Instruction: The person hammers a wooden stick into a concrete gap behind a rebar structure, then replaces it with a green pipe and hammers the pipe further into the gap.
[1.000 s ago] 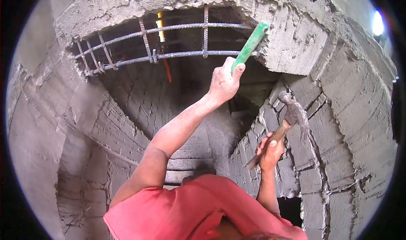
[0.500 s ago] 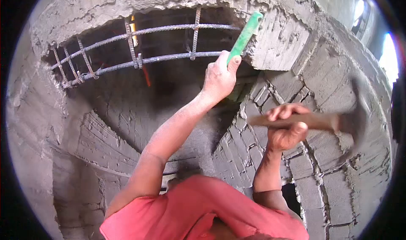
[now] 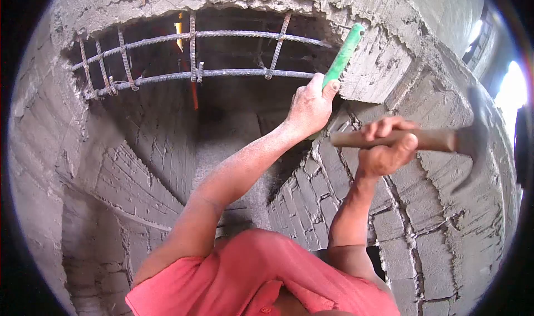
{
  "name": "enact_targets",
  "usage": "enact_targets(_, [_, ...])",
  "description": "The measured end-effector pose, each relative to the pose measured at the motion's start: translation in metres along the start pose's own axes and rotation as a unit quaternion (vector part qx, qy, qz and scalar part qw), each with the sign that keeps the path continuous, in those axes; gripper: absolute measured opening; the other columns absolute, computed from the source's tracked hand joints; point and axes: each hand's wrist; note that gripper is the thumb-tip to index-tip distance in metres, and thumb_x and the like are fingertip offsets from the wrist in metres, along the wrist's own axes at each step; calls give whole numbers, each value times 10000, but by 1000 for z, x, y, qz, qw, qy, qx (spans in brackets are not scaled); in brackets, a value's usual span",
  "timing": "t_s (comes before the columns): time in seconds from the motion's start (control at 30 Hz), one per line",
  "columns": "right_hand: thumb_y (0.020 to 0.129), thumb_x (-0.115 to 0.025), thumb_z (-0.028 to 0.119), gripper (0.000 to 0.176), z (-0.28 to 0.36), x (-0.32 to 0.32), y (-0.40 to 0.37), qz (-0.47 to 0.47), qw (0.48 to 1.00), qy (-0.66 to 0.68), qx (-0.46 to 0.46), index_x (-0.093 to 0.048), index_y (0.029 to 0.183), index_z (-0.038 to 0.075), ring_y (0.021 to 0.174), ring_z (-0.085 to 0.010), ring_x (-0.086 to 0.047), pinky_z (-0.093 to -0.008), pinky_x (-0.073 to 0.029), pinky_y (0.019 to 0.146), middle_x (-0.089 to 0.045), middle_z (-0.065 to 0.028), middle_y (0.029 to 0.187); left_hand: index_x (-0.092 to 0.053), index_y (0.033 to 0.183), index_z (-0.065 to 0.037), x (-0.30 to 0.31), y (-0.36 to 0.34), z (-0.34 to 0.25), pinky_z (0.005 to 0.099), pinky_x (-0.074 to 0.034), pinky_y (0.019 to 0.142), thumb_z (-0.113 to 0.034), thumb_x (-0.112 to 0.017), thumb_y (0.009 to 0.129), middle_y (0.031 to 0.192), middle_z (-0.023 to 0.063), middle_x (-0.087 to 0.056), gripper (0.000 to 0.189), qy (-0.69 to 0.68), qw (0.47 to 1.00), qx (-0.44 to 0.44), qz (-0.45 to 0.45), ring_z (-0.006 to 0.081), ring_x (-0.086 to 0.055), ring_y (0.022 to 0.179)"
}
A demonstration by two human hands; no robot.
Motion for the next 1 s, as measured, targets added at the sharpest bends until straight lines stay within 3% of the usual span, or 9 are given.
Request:
enact_targets(0.07, [1013, -520, 405, 341, -5, -3, 6, 19, 998, 33, 43, -503, 991, 65, 601, -155, -520, -288, -456, 521, -500, -51, 725, -498, 956, -27, 3, 2, -2, 522, -446, 605, -483, -442, 1024, 645, 221, -549, 464, -24, 999, 12, 23, 484, -593, 687])
enact_targets(0.27, [1037, -486, 358, 352, -15, 2, 15, 97, 912, -366, -157, -509, 887, 41, 447, -118, -485, -276, -401, 424, -501, -25, 594, -475, 946, -12, 2, 3, -8, 547, -446, 667, -460, -428, 1030, 748, 266, -573, 457, -3, 999, 5, 38, 513, -580, 788])
enact_targets(0.43, [990, -537, 441, 393, 18, -19, 22, 34, 997, -55, 38, -481, 1006, 53, 556, -165, -503, -289, -445, 494, -495, -65, 706, -482, 973, -9, 4, 3, -5, 539, -444, 671, -458, -425, 1032, 768, 270, -575, 456, -89, 986, 96, 103, 519, -578, 810])
enact_targets(0.5, [960, -580, 498, 440, 14, -17, 29, 78, 988, 0, 134, -446, 1044, 88, 581, -181, -492, -302, -472, 525, -482, -77, 726, -489, 960, -17, 4, 6, 2, 519, -449, 630, -474, -447, 1023, 710, 251, -570, 464, -21, 999, -3, 27, 509, -591, 767])
enact_targets(0.63, [940, -609, 508, 454, -19, -8, -9, 58, 987, 7, 147, -436, 1008, 93, 570, -174, -483, -315, -483, 501, -477, -74, 694, -496, 940, -39, 14, 13, 36, 530, -443, 615, -503, -464, 1009, 721, 258, -571, 471, 26, 999, -17, 41, 504, -592, 786])
enact_targets(0.73, [972, -572, 387, 318, -52, 4, -38, 16, 995, 96, -1, -482, 964, 82, 570, -160, -491, -268, -461, 471, -500, -74, 718, -495, 936, -35, 23, 16, 33, 550, -435, 627, -491, -451, 1016, 762, 267, -585, 465, 50, 997, -22, 56, 514, -583, 804])
enact_targets(0.8, [1008, -520, 333, 313, -70, 14, -32, 80, 954, -285, -54, -510, 879, 48, 532, -104, -506, -264, -423, 473, -520, -40, 652, -497, 939, -32, 20, 15, 27, 552, -435, 637, -497, -436, 1020, 773, 271, -585, 476, 39, 997, -22, 57, 520, -578, 815])
enact_targets(0.9, [1014, -491, 304, 316, -43, -6, -15, 113, 910, -352, -187, -524, 855, 33, 499, -104, -497, -262, -412, 467, -513, -30, 615, -503, 947, -26, 15, 7, 17, 553, -438, 662, -510, -409, 1024, 793, 281, -584, 500, 24, 998, -11, 55, 531, -569, 839])
enact_targets(1.0, [1006, -465, 311, 336, -23, -14, -27, 82, 947, -307, -54, -561, 866, 22, 513, -114, -514, -262, -417, 472, -520, -30, 626, -516, 959, -21, 19, 12, 14, 554, -448, 699, -524, -414, 1019, 827, 293, -587, 516, -4, 998, 8, 66, 532, -569, 872])
Point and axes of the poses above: each hand's wrist, its own y-axis towards the middle knuckle, its own x-axis out of the back of the hand, z = x × y
